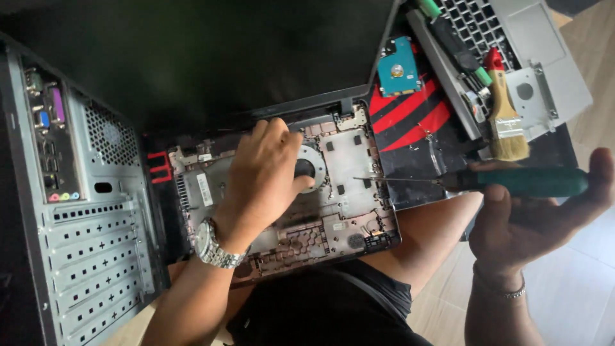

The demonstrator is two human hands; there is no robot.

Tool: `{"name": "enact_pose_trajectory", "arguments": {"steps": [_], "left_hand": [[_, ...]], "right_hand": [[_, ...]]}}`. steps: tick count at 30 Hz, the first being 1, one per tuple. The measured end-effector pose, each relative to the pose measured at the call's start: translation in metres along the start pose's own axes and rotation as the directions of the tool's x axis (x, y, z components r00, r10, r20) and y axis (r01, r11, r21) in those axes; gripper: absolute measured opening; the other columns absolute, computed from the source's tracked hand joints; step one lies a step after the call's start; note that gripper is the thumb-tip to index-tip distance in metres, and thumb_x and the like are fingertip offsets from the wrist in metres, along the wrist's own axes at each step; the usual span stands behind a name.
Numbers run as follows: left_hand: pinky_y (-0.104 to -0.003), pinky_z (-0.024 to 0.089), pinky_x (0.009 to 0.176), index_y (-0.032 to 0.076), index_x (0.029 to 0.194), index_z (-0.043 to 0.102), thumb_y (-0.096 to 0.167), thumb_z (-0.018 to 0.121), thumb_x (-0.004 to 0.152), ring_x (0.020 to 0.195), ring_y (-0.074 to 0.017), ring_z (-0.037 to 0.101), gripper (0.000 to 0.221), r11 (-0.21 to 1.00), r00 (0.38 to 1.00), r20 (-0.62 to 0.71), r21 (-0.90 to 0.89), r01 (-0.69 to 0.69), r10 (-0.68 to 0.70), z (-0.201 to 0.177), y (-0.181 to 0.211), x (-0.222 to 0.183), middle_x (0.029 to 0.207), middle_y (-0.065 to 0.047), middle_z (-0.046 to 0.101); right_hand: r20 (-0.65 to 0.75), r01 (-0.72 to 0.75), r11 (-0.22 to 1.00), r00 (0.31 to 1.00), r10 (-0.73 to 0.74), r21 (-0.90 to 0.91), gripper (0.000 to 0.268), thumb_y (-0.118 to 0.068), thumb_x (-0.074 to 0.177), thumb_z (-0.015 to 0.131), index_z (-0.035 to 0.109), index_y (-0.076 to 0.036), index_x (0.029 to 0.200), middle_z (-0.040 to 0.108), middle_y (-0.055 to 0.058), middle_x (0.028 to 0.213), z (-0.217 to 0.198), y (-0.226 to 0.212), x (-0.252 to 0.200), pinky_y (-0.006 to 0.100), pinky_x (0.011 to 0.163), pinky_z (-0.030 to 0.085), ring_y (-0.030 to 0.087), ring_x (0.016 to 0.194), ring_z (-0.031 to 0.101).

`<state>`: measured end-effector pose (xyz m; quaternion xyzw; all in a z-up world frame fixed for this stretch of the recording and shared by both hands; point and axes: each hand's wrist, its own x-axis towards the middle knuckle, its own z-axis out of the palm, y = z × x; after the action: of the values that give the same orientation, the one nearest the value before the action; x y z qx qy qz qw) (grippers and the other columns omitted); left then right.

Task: Installing a cooling fan into a laptop after cleaning the area with a brush.

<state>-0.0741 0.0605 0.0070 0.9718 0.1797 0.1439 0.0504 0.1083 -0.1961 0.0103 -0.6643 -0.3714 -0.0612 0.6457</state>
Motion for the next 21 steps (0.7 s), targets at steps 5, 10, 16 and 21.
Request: {"name": "enact_pose_trajectory", "arguments": {"steps": [5,10,16,21], "left_hand": [[-0.041,0.052,0.081,-0.003,0.112,0.061,0.022,0.092,0.070,0.099,-0.0292,0.059,0.058,0.988,0.997,0.003,-0.138,0.071,-0.072,-0.003,0.011,-0.017,0.110,-0.017,0.064],[-0.056,0.043,0.116,-0.004,0.140,0.055,0.019,0.075,0.089,0.133,-0.0334,0.055,0.060,0.987,0.987,0.049,-0.043,0.156,-0.154,0.000,0.031,-0.037,0.143,-0.023,0.057],[-0.059,0.032,0.122,0.003,0.154,0.043,0.034,0.073,0.093,0.150,-0.0334,0.040,0.075,0.974,0.970,0.094,-0.011,0.225,-0.223,0.004,0.039,-0.047,0.164,-0.020,0.032],[-0.059,0.026,0.122,0.002,0.154,0.043,0.032,0.076,0.093,0.152,-0.0314,0.038,0.075,0.968,0.968,0.082,-0.060,0.244,-0.239,0.008,0.038,-0.048,0.164,-0.018,0.035]], "right_hand": [[0.120,0.205,0.975,0.973,-0.195,-0.080,0.072,0.004,0.106,0.056,0.021,-0.015,0.166,0.021,0.010,0.175,0.024,-0.005,0.024,0.071,0.086,0.063,0.064,0.085,0.066],[0.192,0.218,0.976,0.958,-0.214,-0.004,0.078,0.013,0.105,0.056,0.021,-0.024,0.164,0.020,0.010,0.179,0.044,0.007,0.035,0.072,0.086,0.063,0.063,0.087,0.067],[0.275,0.312,0.949,0.917,-0.290,-0.038,0.080,0.017,0.098,0.060,0.021,-0.009,0.163,0.027,0.036,0.161,0.063,0.023,0.050,0.076,0.082,0.064,0.067,0.082,0.064],[0.248,0.344,0.933,0.918,-0.311,-0.103,0.097,0.014,0.085,0.076,0.024,-0.007,0.165,0.026,0.004,0.176,0.054,0.053,0.045,0.076,0.133,0.047,0.039,0.160,0.036]]}}
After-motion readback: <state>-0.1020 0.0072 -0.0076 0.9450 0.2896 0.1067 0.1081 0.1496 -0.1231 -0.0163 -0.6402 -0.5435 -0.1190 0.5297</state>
